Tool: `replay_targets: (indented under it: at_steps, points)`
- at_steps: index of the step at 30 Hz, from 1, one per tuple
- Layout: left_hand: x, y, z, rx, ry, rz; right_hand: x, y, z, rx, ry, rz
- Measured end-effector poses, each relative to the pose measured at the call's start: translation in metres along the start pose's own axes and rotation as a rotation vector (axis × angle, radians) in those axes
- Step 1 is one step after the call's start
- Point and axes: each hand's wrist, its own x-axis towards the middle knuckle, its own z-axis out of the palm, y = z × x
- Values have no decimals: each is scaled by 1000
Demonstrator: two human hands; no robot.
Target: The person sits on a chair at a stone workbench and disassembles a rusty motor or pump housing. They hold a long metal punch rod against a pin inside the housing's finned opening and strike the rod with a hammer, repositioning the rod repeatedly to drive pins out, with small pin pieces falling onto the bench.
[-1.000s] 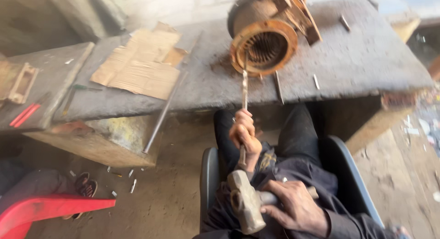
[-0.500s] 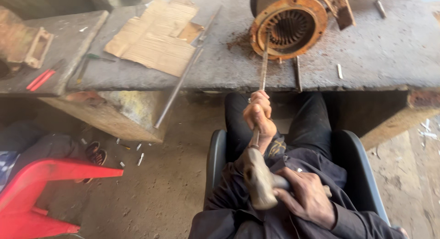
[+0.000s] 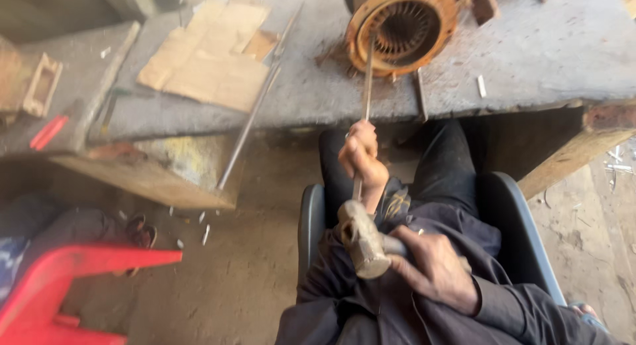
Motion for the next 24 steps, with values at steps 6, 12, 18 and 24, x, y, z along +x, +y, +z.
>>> replay_targets:
  at_steps: [6,12,18,24]
  points:
    - [-6,-14,21,-100,76,45,-4,-2,-16,-84,101,-400]
    - [-10,-2,25,34,-50,55,-11,-1,-19,4,98,-327]
    - [-6,-1,25,57,-83,85,-15,10,-13,109,81,-149]
    - [-4,3,17,110,-107,77,-18,6,-9,36,134,-380]
